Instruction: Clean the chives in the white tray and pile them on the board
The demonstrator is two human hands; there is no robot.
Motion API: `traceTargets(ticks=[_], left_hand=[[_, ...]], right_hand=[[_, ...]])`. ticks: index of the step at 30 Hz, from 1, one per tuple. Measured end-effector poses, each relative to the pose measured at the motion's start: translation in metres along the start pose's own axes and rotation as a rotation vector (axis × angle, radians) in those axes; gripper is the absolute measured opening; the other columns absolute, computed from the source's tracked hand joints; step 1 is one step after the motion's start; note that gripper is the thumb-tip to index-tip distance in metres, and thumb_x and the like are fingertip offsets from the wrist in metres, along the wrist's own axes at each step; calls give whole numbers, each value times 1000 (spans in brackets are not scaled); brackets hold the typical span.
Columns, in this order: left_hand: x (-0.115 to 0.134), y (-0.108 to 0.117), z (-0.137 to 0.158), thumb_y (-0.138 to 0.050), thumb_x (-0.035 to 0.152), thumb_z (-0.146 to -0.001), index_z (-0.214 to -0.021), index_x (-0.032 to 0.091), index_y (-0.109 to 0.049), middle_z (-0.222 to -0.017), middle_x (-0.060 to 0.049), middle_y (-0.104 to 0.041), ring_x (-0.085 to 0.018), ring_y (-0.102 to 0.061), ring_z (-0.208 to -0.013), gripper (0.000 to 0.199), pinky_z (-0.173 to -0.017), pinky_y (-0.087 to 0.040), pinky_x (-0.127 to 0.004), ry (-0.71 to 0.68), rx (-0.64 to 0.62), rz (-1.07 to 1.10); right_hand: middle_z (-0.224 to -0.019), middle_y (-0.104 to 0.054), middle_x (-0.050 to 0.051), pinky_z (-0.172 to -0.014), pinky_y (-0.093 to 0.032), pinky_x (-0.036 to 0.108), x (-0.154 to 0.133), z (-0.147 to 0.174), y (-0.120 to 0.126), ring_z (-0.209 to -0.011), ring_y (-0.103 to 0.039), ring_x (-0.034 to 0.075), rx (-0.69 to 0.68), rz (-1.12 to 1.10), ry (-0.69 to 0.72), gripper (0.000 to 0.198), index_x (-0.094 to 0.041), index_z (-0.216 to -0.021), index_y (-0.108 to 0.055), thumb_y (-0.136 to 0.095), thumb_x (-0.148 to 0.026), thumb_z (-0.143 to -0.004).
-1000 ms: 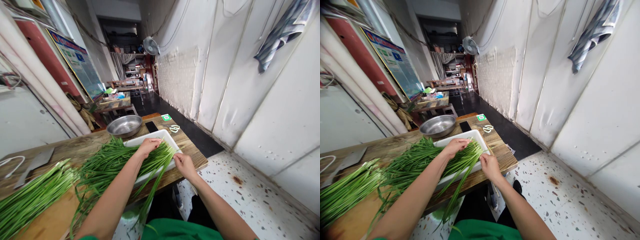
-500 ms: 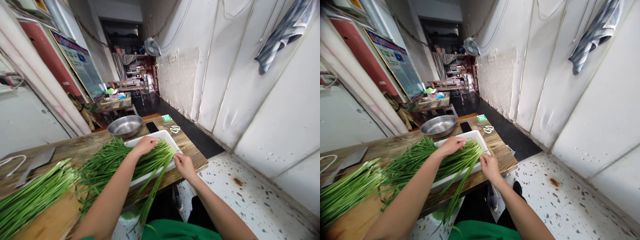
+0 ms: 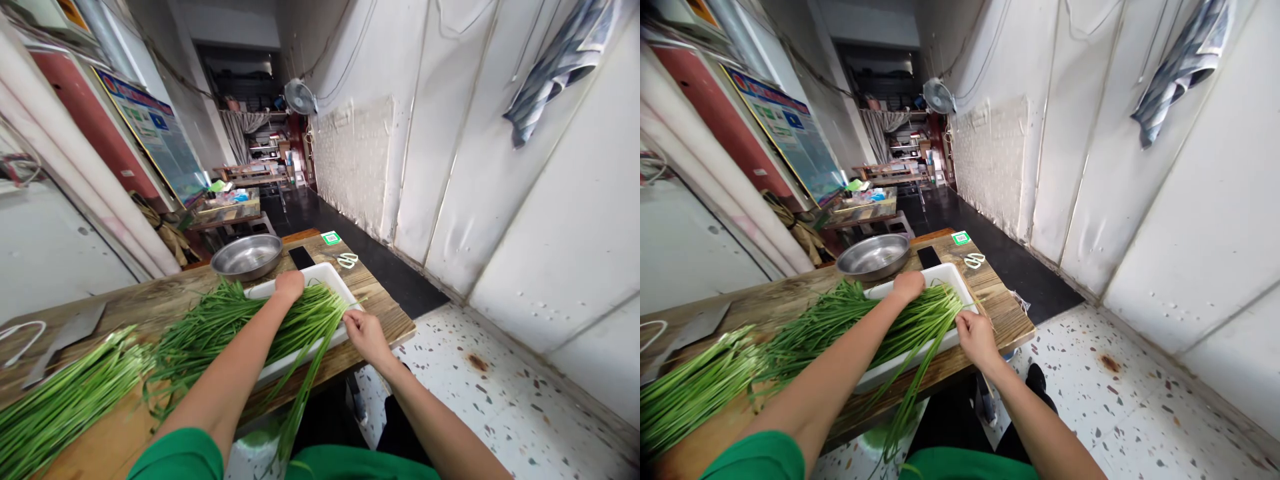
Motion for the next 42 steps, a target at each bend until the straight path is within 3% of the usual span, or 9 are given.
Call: traceTargets(ticks=[4,8,10,14,21,27,42], left_hand=[[3,2,5,-53,9,-59,-50,7,-58,-80,-26,-59,-36,-49,-95,11,-81,-30,-40,11,52,-225],[21,12,15,-50,15,-65,-64,9,-64,-87,-20,-61,-29,-52,-93,15,-80,-33,-36,-43,107,-304],[32,13,22,-49,20,-67,-72,12,-65,-81,-13,-64,-23,-57,-81,18,-73,-38,-31,-81,86,-181],[40,-1,41,-52,25,-66,-84,13,-63,-66,-4,-63,-12,-55,-54,25,-53,-39,-22,-10,-68,327],[32,-14,57,-59,34,-61,-67,10,-63,-55,0,-54,-7,-44,-42,25,-42,-32,-19,82,-129,652],[25,-16,55,-62,32,-59,-70,9,-63,-55,0,-53,-6,-43,-42,26,-42,-30,-20,140,-147,796],[22,-21,54,-60,28,-60,-76,8,-64,-53,1,-52,-6,-43,-42,26,-42,-30,-20,162,-144,858]], right_hand=[[-52,-42,-3,-50,-28,19,1,0,-1,-49,-39,9,-4,5,-1,25,-16,-60,-51,-37,-24,-79],[-49,-37,-4,-47,-26,19,1,0,-1,-47,-35,9,3,8,0,25,-16,-57,-49,-37,-24,-79],[-49,-37,-4,-47,-26,19,2,0,-2,-47,-35,9,3,12,1,26,-17,-57,-49,-37,-24,-79],[-51,-40,-4,-48,-27,19,3,0,-2,-48,-38,9,-1,15,1,25,-17,-58,-50,-36,-23,-79],[-51,-40,-4,-49,-27,19,5,1,-2,-48,-37,9,-13,21,-4,24,-17,-60,-51,-37,-22,-78],[-51,-39,-4,-49,-27,19,3,-1,-3,-48,-37,9,-27,25,1,27,-17,-56,-48,-37,-24,-79],[-49,-34,-5,-49,-26,19,3,-2,-4,-47,-34,8,-44,53,5,28,-18,-52,-40,-36,-25,-78]])
Point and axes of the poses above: each hand's wrist, its own z-axis away from the middle knuckle, its own y-axis out of the back of the hand, x = y × z, the point moved 9 cm from there along -z, towards the middle knuckle
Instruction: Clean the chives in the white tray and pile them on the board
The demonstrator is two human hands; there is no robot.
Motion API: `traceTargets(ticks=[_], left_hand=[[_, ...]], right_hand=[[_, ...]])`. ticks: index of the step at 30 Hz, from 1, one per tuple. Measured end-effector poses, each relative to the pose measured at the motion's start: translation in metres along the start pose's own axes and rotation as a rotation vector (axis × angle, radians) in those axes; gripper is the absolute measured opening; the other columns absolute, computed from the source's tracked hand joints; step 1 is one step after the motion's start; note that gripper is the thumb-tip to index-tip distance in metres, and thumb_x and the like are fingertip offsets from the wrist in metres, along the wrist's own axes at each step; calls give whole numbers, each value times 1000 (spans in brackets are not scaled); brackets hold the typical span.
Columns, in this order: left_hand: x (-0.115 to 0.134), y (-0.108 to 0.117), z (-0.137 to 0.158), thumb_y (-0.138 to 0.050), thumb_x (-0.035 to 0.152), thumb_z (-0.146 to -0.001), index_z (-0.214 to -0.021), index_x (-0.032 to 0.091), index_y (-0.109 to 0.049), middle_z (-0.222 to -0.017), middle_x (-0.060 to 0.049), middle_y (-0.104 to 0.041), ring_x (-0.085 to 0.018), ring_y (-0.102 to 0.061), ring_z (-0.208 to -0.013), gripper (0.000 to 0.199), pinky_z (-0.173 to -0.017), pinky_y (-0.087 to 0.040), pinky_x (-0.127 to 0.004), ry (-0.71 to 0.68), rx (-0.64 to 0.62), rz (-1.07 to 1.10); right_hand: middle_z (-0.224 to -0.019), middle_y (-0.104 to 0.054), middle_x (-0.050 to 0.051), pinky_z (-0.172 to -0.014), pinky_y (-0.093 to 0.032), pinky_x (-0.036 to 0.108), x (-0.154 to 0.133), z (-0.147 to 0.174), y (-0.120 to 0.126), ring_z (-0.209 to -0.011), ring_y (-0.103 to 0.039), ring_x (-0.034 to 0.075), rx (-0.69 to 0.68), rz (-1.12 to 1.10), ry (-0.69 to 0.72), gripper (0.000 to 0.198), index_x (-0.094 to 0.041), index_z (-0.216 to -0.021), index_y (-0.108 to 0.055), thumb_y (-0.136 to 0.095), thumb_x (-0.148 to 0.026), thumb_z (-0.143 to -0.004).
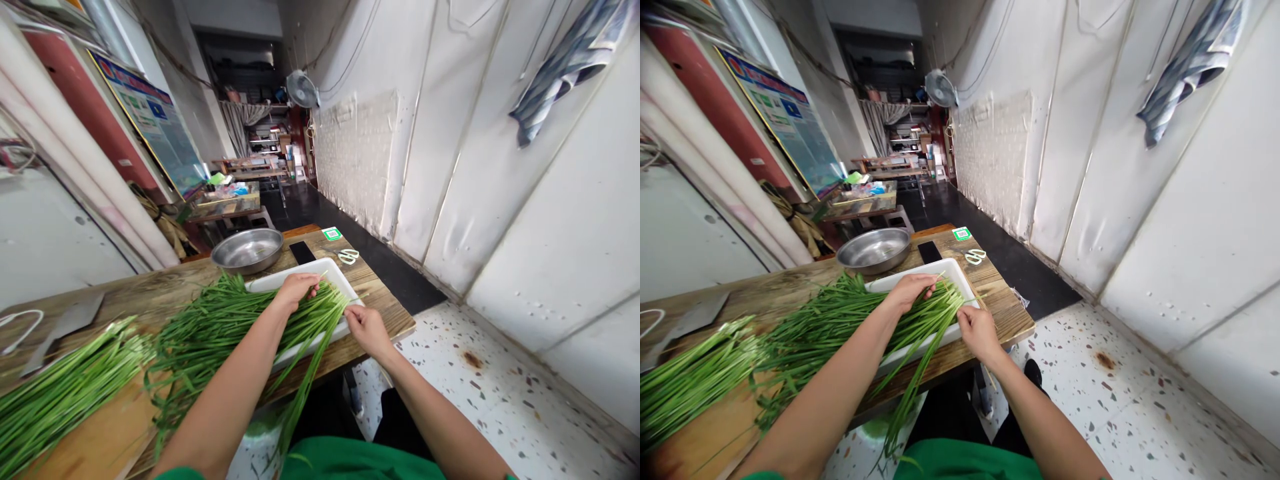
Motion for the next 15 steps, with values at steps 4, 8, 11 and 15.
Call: traceTargets(ticks=[4,8,11,15], left_hand=[[-1,1,0,-60,28,-60,-75,8,-64,-53,1,-52,-6,-43,-42,26,-42,-30,-20,7,6,1],[-1,1,0,-60,28,-59,-76,8,-64,-53,1,-52,-6,-42,-42,26,-42,-29,-19,-1,5,6],[0,1,0,-60,28,-59,-77,8,-64,-52,1,-51,-6,-42,-41,27,-41,-29,-19,-13,10,-5],[1,1,2,-60,29,-59,-75,8,-64,-51,2,-50,-5,-40,-40,27,-40,-28,-19,-9,21,-17]], right_hand=[[-49,-35,-4,-49,-27,19,-1,0,1,-47,-34,9,4,0,7,28,-18,-53,-42,-35,-25,-79],[-49,-36,-4,-49,-26,19,-1,1,1,-47,-34,9,5,8,8,29,-17,-53,-44,-36,-25,-79],[-48,-36,-4,-48,-26,19,-2,1,2,-46,-33,8,13,4,9,29,-17,-52,-45,-36,-24,-78],[-48,-36,-4,-48,-26,19,-4,1,2,-47,-33,9,14,1,13,29,-17,-52,-45,-36,-24,-79]])
Point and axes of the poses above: each hand's wrist, its own z-axis away from the middle knuckle, its own y-axis out of the back of the hand, x = y × z, the point moved 9 cm from there along -z, towards the middle knuckle
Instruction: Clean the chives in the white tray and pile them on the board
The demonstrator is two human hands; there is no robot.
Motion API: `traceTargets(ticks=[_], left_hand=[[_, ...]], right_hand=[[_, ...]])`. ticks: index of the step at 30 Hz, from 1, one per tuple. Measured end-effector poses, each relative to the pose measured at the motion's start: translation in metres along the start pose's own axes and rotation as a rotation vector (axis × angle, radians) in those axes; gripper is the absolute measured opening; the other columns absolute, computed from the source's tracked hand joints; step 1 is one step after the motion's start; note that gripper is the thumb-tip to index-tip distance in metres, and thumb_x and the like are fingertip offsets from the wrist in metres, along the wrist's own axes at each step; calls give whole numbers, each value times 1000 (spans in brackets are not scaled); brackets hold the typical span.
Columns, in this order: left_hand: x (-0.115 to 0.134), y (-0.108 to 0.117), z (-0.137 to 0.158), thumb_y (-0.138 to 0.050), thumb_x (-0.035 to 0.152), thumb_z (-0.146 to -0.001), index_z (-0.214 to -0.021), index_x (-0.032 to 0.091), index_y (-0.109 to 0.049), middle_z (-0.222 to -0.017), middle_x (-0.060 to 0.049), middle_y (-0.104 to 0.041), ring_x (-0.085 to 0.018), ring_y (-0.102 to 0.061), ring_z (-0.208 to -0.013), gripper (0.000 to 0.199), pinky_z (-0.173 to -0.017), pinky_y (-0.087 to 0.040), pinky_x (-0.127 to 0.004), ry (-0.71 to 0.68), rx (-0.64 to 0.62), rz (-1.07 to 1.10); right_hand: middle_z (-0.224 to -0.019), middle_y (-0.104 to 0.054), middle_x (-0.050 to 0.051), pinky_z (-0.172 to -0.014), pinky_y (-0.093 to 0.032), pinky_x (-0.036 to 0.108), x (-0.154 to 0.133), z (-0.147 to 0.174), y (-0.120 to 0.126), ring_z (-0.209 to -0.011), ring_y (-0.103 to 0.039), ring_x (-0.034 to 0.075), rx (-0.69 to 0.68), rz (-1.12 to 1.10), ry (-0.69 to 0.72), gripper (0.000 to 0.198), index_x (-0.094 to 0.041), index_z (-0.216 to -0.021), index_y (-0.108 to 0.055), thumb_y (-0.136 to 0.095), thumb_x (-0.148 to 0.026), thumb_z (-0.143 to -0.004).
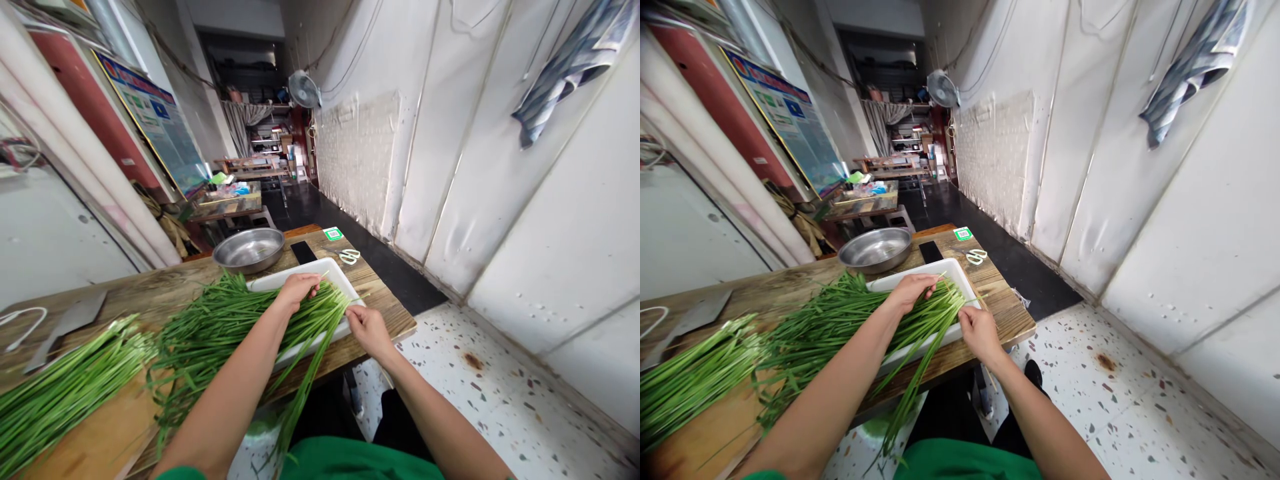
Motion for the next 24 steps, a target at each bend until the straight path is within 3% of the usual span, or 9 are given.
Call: traceTargets(ticks=[10,16,24], left_hand=[[2,-1,2,-60,29,-59,-77,8,-64,-51,2,-49,-5,-39,-40,28,-40,-27,-19,-5,-5,11],[4,0,2,-59,29,-59,-66,9,-63,-51,1,-50,-4,-39,-39,22,-40,-27,-19,-18,8,-23],[2,1,2,-59,27,-60,-76,7,-64,-51,2,-50,-5,-39,-40,26,-40,-27,-19,-16,9,-8]], right_hand=[[-48,-36,-4,-49,-27,19,0,0,0,-47,-35,9,-7,-7,-8,29,-17,-52,-42,-35,-26,-79],[-49,-37,-4,-50,-28,19,0,0,-1,-48,-36,9,-9,-22,-9,28,-17,-53,-43,-36,-25,-79],[-48,-34,-4,-48,-26,19,-1,1,0,-47,-34,9,1,-15,-1,29,-17,-52,-43,-36,-24,-79]])
Point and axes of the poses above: each hand's wrist, its own z-axis away from the middle knuckle, its own y-axis out of the back of the hand, x = y × z, the point moved 9 cm from there along -z, towards the middle knuckle
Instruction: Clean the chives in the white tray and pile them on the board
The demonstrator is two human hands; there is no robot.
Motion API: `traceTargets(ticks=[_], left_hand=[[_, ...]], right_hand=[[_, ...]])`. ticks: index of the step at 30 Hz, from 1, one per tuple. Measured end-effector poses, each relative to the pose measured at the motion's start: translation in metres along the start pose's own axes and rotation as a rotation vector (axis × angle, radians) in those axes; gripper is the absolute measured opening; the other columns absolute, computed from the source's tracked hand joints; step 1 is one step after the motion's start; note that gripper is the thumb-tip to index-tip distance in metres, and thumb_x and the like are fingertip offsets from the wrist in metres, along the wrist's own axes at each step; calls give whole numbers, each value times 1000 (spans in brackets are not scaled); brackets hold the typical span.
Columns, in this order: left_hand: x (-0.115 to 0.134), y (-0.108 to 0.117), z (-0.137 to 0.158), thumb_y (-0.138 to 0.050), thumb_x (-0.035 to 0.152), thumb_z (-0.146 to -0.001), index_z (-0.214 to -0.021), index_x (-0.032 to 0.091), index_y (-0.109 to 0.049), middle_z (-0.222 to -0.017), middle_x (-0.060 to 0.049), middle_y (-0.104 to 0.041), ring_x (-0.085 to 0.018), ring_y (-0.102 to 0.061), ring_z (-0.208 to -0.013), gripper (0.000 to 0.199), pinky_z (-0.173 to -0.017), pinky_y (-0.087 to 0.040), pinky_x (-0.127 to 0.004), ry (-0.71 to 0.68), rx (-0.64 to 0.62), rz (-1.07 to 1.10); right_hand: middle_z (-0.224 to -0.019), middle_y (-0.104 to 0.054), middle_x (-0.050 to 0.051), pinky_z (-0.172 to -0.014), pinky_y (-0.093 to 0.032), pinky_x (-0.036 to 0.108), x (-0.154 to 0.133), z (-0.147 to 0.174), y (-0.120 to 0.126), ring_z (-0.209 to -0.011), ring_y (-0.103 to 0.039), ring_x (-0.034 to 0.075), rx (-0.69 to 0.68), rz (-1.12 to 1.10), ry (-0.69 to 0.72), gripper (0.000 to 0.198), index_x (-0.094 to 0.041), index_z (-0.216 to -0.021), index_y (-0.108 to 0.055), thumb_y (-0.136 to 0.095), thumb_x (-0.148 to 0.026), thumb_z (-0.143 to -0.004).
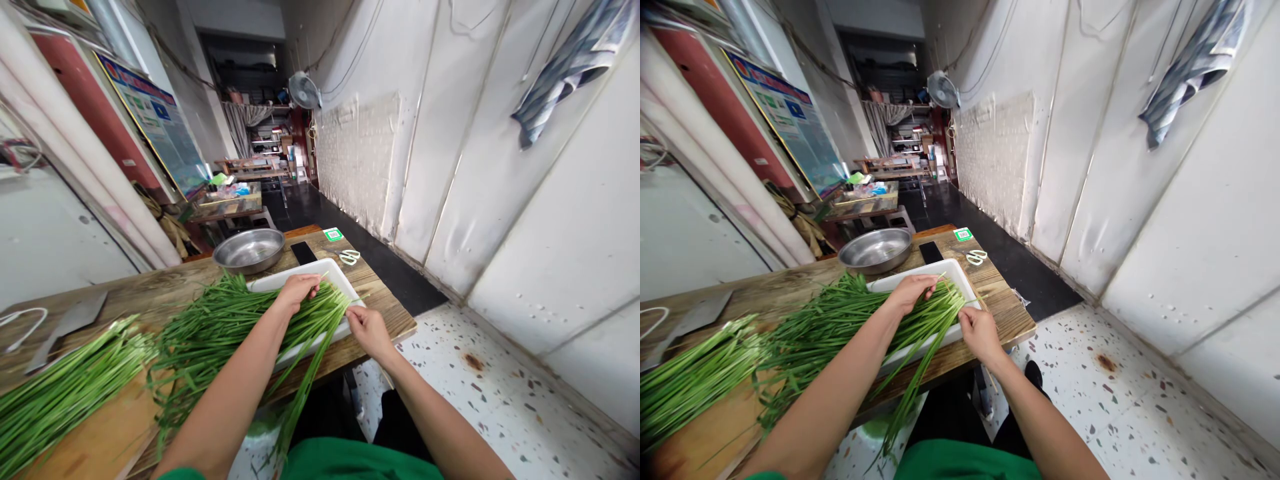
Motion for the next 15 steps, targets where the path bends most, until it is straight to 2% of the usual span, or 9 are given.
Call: traceTargets(ticks=[15], left_hand=[[1,3,0,-59,27,-60,-78,9,-66,-51,1,-51,-5,-39,-41,26,-41,-27,-19,-42,36,-41]], right_hand=[[-48,-34,-4,-48,-26,19,0,0,0,-47,-35,9,-5,20,-3,29,-17,-51,-41,-35,-25,-79]])
Point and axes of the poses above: each hand's wrist, its own z-axis away from the middle knuckle, its own y-axis out of the back of the hand, x = y × z, the point moved 9 cm from there along -z, towards the middle knuckle
